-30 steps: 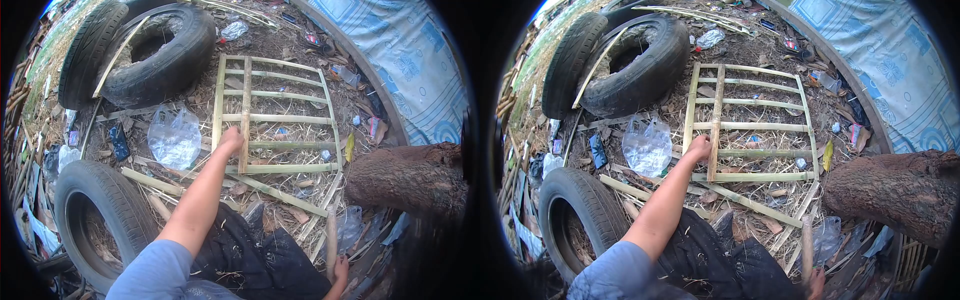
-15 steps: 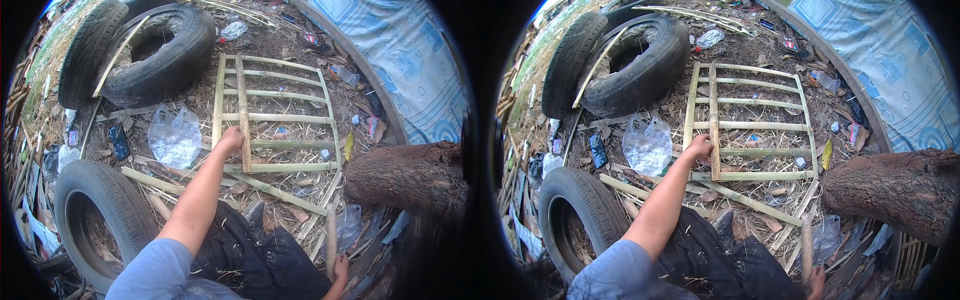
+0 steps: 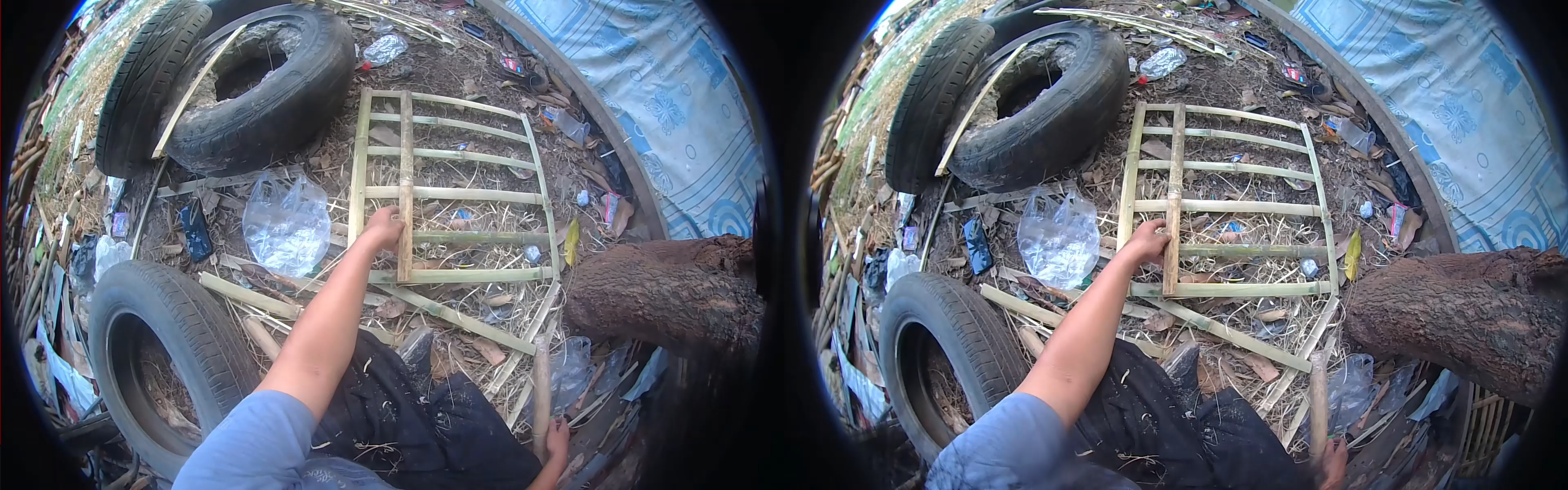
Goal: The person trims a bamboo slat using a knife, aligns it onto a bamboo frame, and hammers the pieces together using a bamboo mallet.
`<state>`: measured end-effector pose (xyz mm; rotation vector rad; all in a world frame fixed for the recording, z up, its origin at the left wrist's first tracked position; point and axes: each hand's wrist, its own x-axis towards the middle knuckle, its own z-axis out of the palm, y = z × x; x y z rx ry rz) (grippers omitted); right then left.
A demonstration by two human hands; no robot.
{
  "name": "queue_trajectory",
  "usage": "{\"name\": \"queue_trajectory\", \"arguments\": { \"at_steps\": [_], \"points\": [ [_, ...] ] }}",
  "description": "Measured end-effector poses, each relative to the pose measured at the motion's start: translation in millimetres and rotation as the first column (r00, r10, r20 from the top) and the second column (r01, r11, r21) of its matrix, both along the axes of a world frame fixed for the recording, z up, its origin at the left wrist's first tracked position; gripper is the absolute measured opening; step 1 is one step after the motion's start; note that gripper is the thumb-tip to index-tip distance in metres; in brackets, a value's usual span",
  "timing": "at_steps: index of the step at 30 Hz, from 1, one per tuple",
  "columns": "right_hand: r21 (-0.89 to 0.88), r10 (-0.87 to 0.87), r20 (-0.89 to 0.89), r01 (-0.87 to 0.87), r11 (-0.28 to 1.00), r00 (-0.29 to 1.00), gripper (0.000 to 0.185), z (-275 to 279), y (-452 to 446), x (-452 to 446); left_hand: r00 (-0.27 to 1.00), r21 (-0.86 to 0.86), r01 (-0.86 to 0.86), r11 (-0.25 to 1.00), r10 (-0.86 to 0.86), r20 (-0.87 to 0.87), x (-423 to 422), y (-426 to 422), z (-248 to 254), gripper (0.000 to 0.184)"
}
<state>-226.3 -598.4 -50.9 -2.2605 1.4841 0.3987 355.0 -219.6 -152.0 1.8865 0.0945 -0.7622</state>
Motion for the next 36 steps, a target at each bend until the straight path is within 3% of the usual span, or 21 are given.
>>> {"name": "queue_trajectory", "arguments": {
  "at_steps": [7,12,24,36],
  "points": [
    [-0.003,-0.004,-0.001,0.004,1.0,1.0,0.031,-2.8,-2.3,-2.5,0.999,-0.007,-0.034,0.999,0.034,0.024,-1.3,-2.8,-3.2,0.046],
    [0.003,0.002,0.013,-0.002,1.0,1.0,0.031,-9.4,-7.9,-9.5,0.982,-0.106,-0.146,0.984,0.131,-0.135,-3.7,-3.6,7.3,0.042],
    [-0.015,0.016,0.02,-0.016,1.0,1.0,0.029,-20.6,-18.0,-22.2,0.978,-0.093,-0.151,0.984,0.135,-0.159,-7.9,-1.0,33.5,0.035],
    [-0.034,0.028,0.017,-0.028,0.999,0.999,0.031,-23.9,-19.8,-25.6,0.968,-0.131,-0.186,0.974,0.159,-0.192,-4.7,1.2,23.5,0.034]
  ]
}}
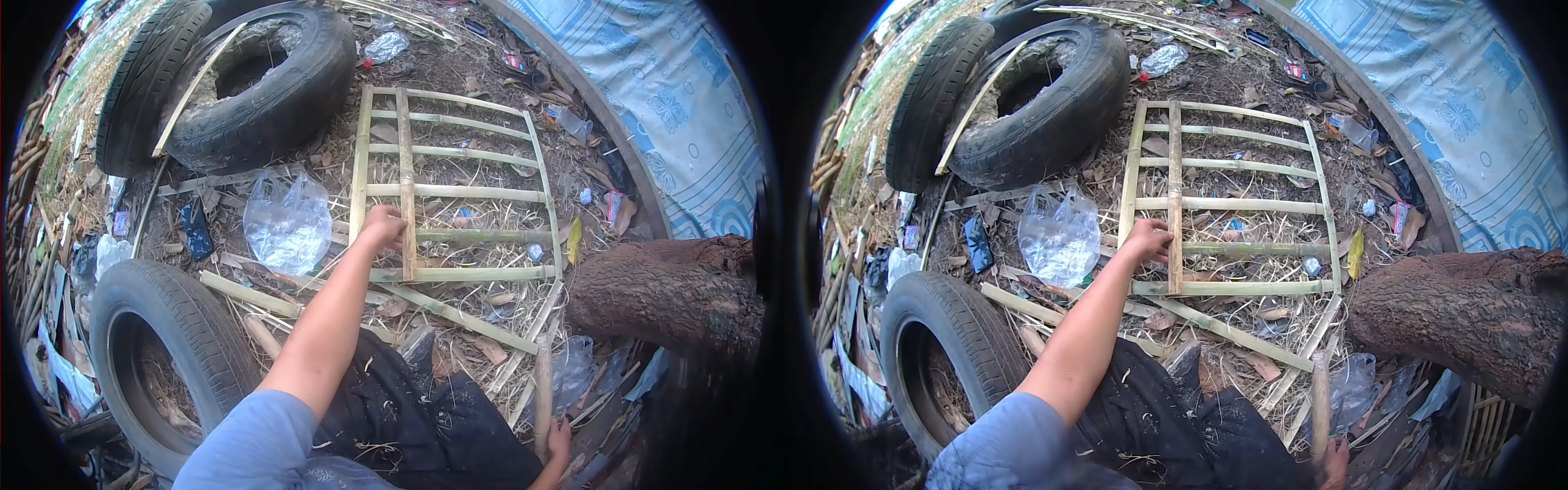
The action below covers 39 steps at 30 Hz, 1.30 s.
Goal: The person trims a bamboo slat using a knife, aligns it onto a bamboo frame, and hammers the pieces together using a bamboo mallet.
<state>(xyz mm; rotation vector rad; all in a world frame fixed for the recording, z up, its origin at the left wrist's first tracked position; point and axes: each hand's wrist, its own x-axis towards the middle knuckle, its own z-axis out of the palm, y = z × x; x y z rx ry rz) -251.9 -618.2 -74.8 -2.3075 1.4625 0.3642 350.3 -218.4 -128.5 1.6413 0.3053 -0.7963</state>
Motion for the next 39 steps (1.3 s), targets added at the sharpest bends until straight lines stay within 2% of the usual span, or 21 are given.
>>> {"name": "queue_trajectory", "arguments": {
  "at_steps": [4,6,7,9,12,13,15,16,17,19,20,23,28,31,32,33,35,37,39],
  "points": [
    [0.024,-0.029,0.008,0.029,0.999,1.0,0.031,5.3,4.2,6.2,0.999,0.068,0.001,0.998,-0.004,0.04,-2.3,-0.2,8.4,0.033],
    [0.02,-0.02,0.008,0.02,1.0,1.0,0.03,5.1,3.7,5.3,0.984,0.279,0.103,0.955,-0.138,0.11,-2.8,2.5,16.1,0.037],
    [0.016,-0.01,0.008,0.01,1.0,1.0,0.03,5.3,3.7,5.4,0.984,0.278,0.102,0.955,-0.138,0.111,-3.0,3.6,17.5,0.037],
    [0.027,-0.026,0.013,0.026,0.999,1.0,0.03,7.9,6.2,7.8,0.905,0.573,0.035,0.819,-0.269,0.33,-4.3,6.5,20.2,0.041],
    [0.043,-0.048,0.017,0.047,0.998,0.999,0.03,14.0,10.6,14.0,0.921,0.624,0.013,0.782,-0.252,0.297,-6.6,14.6,62.2,0.049],
    [0.049,-0.052,0.017,0.051,0.997,0.998,0.03,16.2,12.4,16.6,0.921,0.623,0.013,0.782,-0.253,0.298,-4.6,18.8,64.4,0.049],
    [0.062,-0.057,0.033,0.055,0.997,0.998,0.03,22.6,18.5,23.7,0.908,0.711,-0.072,0.699,-0.25,0.337,-1.9,31.6,66.1,0.057],
    [0.074,-0.061,0.049,0.057,0.996,0.997,0.03,25.4,20.3,24.6,0.923,0.748,-0.051,0.662,-0.255,0.289,-1.0,36.8,64.3,0.064],
    [0.075,-0.062,0.043,0.059,0.995,0.997,0.03,21.7,16.6,21.6,0.924,0.748,-0.046,0.662,-0.256,0.284,1.2,41.9,56.7,0.064],
    [-0.003,-0.011,0.029,0.011,1.0,1.0,0.029,11.1,10.4,13.3,0.961,0.72,0.07,0.69,-0.24,0.137,4.5,53.6,31.3,0.064],
    [-0.001,-0.013,0.015,0.013,1.0,1.0,0.029,10.8,10.1,8.6,0.954,0.681,0.124,0.721,-0.276,0.118,9.1,60.9,20.4,0.06],
    [0.0,-0.006,0.034,0.006,1.0,0.999,0.029,18.2,14.6,17.1,0.965,0.622,0.174,0.764,-0.259,0.049,13.0,63.1,22.5,0.055],
    [0.017,-0.001,0.096,-0.001,1.0,0.995,0.027,13.1,12.0,14.7,0.964,0.639,0.169,0.75,-0.26,0.05,10.2,61.7,27.2,0.052],
    [0.016,-0.002,0.168,-0.001,1.0,0.986,0.027,17.0,18.8,19.7,0.966,0.542,0.194,0.818,-0.255,0.039,8.8,61.6,30.6,0.048],
    [0.015,-0.004,0.165,0.001,1.0,0.986,0.027,18.5,21.1,21.5,0.974,0.47,0.147,0.87,-0.211,0.085,5.7,62.5,30.8,0.044],
    [0.0,0.004,0.164,-0.004,1.0,0.987,0.027,19.8,23.2,23.4,0.973,0.469,0.151,0.87,-0.213,0.083,4.2,64.1,37.0,0.044],
    [-0.018,0.009,0.161,-0.006,1.0,0.987,0.027,22.2,24.1,25.2,0.924,0.432,0.184,0.883,-0.305,0.231,3.3,68.2,50.1,0.042],
    [-0.014,0.014,0.154,-0.012,1.0,0.988,0.027,23.8,24.5,26.3,0.923,0.401,0.181,0.898,-0.296,0.247,3.9,69.0,50.3,0.04],
    [-0.014,0.017,0.137,-0.015,1.0,0.99,0.027,27.2,26.8,29.9,0.904,0.218,0.161,0.963,-0.232,0.358,3.9,71.4,49.1,0.038]
  ]
}}
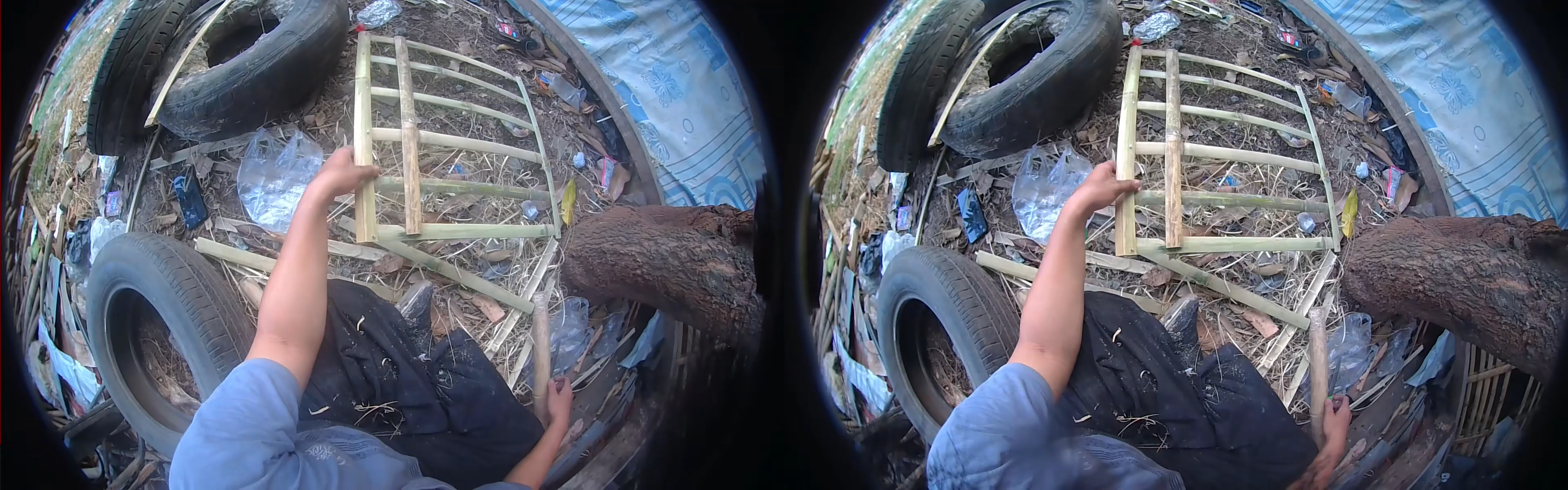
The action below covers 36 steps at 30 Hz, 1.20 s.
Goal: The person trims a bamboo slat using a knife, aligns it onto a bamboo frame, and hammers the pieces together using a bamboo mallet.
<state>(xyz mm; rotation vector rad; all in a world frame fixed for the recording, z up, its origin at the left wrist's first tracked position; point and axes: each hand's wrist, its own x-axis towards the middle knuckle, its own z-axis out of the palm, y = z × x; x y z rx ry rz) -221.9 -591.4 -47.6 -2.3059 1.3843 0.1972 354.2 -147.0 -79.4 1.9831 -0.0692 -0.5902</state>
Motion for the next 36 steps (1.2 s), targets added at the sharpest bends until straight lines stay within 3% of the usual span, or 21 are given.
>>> {"name": "queue_trajectory", "arguments": {
  "at_steps": [2,4,8,10,13,15,16,18,22,24,25,29,36],
  "points": [
    [0.001,0.002,-0.017,-0.002,1.0,1.0,0.027,4.6,2.8,3.6,1.0,-0.056,0.012,0.998,-0.012,0.002,-8.5,-2.9,28.7,0.04],
    [0.031,-0.018,-0.014,0.019,0.999,1.0,0.027,9.0,5.8,6.7,1.0,-0.218,-0.026,0.976,0.023,-0.013,-19.2,-5.8,53.1,0.048],
    [0.031,-0.023,-0.001,0.023,0.999,1.0,0.026,15.7,14.7,16.3,0.999,-0.313,-0.002,0.95,0.012,0.029,-37.0,-11.1,82.6,0.054],
    [-0.051,0.114,0.134,-0.109,0.993,0.984,0.026,23.3,29.9,30.3,0.999,-0.335,0.006,0.942,0.012,0.051,-46.7,-13.3,93.4,0.056],
    [-0.047,0.182,0.288,-0.176,0.983,0.94,0.026,65.2,109.2,115.1,0.999,-0.356,0.012,0.934,0.007,0.051,-48.7,-13.9,93.5,0.057],
    [0.039,0.206,0.526,-0.265,0.963,0.825,0.026,70.1,153.0,175.2,0.999,-0.325,0.0,0.946,0.012,0.036,-50.8,-13.9,99.3,0.057],
    [-0.055,0.321,0.577,-0.356,0.933,0.751,0.025,75.4,173.8,208.6,0.999,-0.303,-0.016,0.953,0.024,0.023,-50.6,-14.6,100.4,0.058],
    [0.009,0.3,0.744,-0.459,0.889,0.597,0.025,81.6,206.2,277.7,1.0,-0.316,-0.018,0.948,0.021,0.005,-48.0,-13.0,94.5,0.059],
    [-0.138,0.465,0.692,-0.531,0.836,0.552,0.036,66.7,245.0,378.6,1.0,-0.315,-0.014,0.949,0.015,0.0,-39.7,-6.7,82.5,0.06],
    [-0.121,0.519,0.574,-0.561,0.819,0.634,0.04,52.6,254.7,403.1,1.0,-0.289,-0.023,0.957,0.018,-0.02,-33.1,-0.9,75.6,0.059],
    [-0.202,0.555,0.567,-0.55,0.81,0.609,0.033,40.4,257.2,407.7,0.999,-0.258,-0.018,0.966,0.006,-0.05,-29.3,2.3,70.9,0.06],
    [-0.169,0.538,0.537,-0.541,0.824,0.65,0.021,18.3,260.0,404.3,0.995,-0.248,-0.009,0.969,-0.016,-0.101,-22.0,9.9,52.2,0.058],
    [-0.16,0.532,0.538,-0.541,0.826,0.654,0.028,-13.5,278.7,406.9,0.995,-0.282,-0.01,0.959,-0.017,-0.093,-11.4,25.2,8.3,0.053]
  ]
}}
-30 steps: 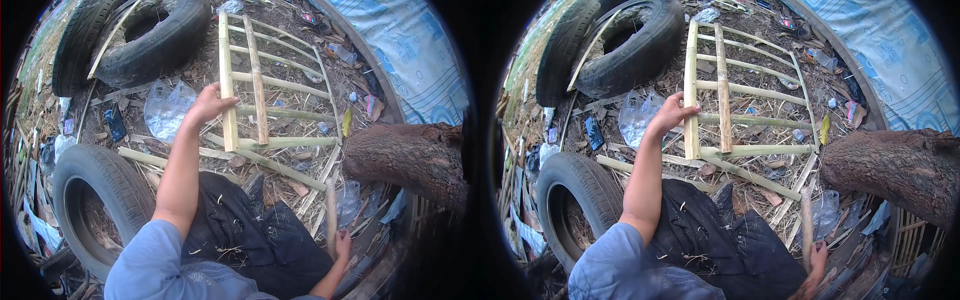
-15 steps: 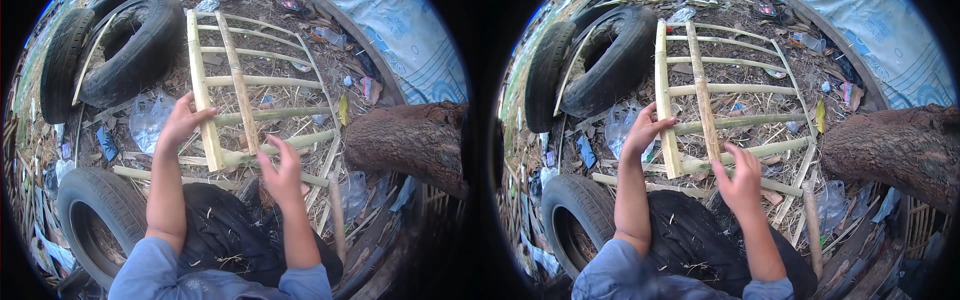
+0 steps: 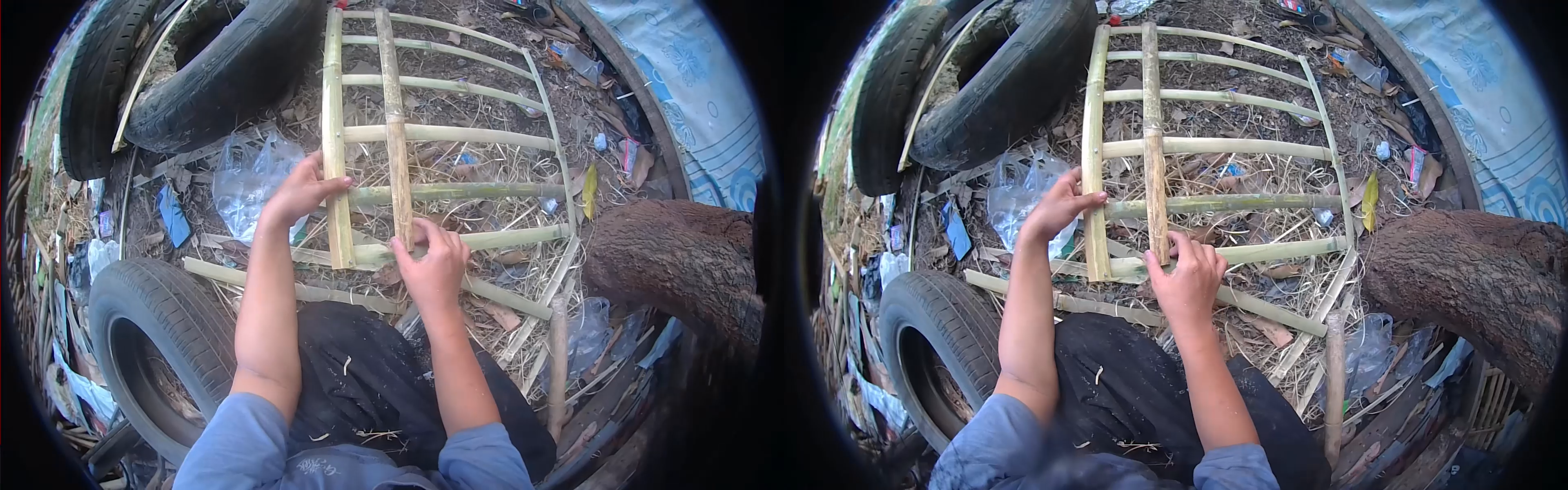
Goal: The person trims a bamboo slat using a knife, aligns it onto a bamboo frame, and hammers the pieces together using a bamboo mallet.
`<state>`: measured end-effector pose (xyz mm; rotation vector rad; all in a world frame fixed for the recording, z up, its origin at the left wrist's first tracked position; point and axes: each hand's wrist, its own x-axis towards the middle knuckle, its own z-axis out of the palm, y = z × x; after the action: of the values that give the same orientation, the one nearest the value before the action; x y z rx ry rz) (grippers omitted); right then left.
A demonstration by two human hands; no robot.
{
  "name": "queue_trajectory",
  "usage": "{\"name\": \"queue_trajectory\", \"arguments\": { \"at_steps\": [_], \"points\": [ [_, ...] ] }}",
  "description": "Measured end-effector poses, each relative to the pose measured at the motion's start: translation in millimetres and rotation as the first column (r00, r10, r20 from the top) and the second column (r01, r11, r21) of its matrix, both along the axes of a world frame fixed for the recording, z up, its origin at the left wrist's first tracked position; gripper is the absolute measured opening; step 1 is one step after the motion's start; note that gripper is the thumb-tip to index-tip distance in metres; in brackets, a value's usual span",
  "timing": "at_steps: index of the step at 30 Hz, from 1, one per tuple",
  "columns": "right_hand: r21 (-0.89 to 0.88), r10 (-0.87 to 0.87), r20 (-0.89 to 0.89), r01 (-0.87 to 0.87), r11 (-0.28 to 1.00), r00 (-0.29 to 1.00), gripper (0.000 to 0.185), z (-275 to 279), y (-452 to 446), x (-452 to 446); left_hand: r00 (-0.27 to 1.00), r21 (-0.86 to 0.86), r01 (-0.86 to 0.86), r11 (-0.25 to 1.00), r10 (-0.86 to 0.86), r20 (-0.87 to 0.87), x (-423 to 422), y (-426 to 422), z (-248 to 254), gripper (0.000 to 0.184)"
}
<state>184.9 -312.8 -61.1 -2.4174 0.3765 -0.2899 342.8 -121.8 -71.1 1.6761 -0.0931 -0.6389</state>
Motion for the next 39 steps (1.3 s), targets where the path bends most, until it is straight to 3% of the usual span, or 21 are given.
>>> {"name": "queue_trajectory", "arguments": {
  "at_steps": [3,11,14,23,28,39],
  "points": [
    [-0.046,-0.014,-0.032,0.013,0.999,0.999,0.032,-19.5,4.3,-0.8,0.997,0.075,0.062,0.995,-0.059,-0.044,7.2,9.7,-35.6,0.055],
    [-0.129,-0.048,0.022,0.051,0.99,0.999,0.031,-45.0,5.7,-2.4,0.997,0.275,0.072,0.959,-0.071,-0.014,8.3,9.8,-52.4,0.055],
    [-0.127,-0.063,0.027,0.066,0.99,0.998,0.029,-49.4,5.7,-1.7,0.997,0.274,0.072,0.959,-0.065,-0.035,8.3,9.9,-59.5,0.056],
    [-0.248,-0.016,-0.034,0.007,0.969,0.999,0.029,-48.2,8.5,1.3,0.994,0.359,0.104,0.928,-0.081,-0.078,10.6,7.9,-60.0,0.051],
    [-0.279,0.017,-0.001,-0.017,0.96,1.0,0.029,-46.7,10.6,1.7,0.996,0.545,0.09,0.833,-0.076,-0.049,7.9,1.0,-36.3,0.048],
    [-0.237,0.031,-0.102,-0.054,0.97,0.994,0.041,-53.7,1.6,-0.2,0.995,0.648,0.062,0.759,-0.097,0.018,9.8,1.1,-37.7,0.055]
  ]
}}
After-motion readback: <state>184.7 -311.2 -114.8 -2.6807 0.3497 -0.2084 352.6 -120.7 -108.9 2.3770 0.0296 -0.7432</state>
